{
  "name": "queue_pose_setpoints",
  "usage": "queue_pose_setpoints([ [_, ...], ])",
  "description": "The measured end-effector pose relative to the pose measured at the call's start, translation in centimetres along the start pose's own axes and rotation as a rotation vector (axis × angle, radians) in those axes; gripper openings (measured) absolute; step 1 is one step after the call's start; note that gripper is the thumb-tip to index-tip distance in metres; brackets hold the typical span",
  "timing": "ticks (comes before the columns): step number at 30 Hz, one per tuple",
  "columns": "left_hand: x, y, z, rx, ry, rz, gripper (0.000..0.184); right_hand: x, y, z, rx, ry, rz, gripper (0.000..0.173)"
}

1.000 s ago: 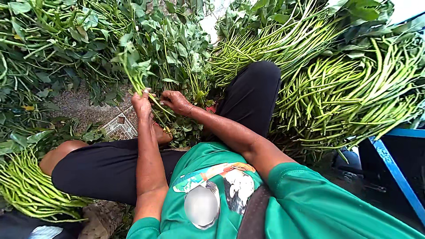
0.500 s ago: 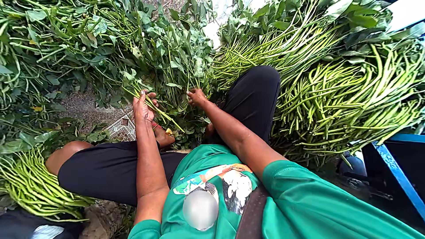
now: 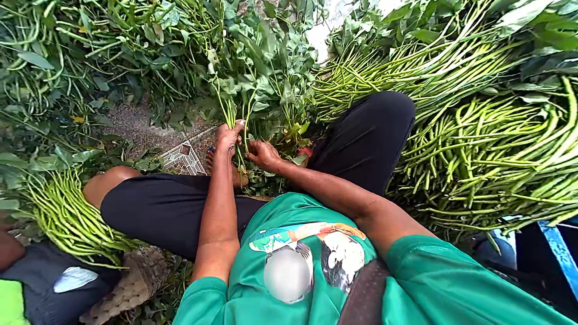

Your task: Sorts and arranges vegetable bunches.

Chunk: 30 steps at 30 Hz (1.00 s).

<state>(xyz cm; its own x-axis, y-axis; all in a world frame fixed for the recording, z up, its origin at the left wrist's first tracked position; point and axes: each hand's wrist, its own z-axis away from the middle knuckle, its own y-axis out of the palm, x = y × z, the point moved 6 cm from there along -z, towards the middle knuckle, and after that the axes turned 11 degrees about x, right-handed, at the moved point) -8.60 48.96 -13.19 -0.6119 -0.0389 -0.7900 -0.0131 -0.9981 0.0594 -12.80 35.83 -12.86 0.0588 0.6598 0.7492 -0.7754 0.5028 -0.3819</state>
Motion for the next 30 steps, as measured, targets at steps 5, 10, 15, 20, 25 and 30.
queue_pose_setpoints([
  [5, 0.4, 0.6, -0.2, 0.077, -0.005, 0.006, 0.018, -1.1, 0.4, -0.2, 0.08, 0.02, -0.361, 0.025],
  [10, 0.1, 0.3, -0.2, 0.093, 0.064, 0.076, 0.019, -1.2, 0.2, -0.6, 0.073, 0.092, -1.144, 0.033],
  [15, -0.9, 1.4, 0.1, 0.093, 0.147, 0.073, 0.021, -1.5, -0.6, -0.8, -0.188, 0.03, -1.169, 0.022],
  [20, -3.0, -0.5, 0.8, -0.152, 0.323, 0.038, 0.024, 1.3, -2.5, 0.9, -0.235, -0.275, -0.317, 0.024],
  [25, -4.0, -3.5, 1.1, -0.159, 0.361, 0.023, 0.023, 3.1, -1.2, 2.0, -0.044, -0.408, 0.097, 0.019],
  [30, -3.7, -2.4, 1.1, -0.098, 0.314, -0.086, 0.021, 3.6, -6.3, 1.7, -0.328, -0.281, 0.096, 0.045],
])
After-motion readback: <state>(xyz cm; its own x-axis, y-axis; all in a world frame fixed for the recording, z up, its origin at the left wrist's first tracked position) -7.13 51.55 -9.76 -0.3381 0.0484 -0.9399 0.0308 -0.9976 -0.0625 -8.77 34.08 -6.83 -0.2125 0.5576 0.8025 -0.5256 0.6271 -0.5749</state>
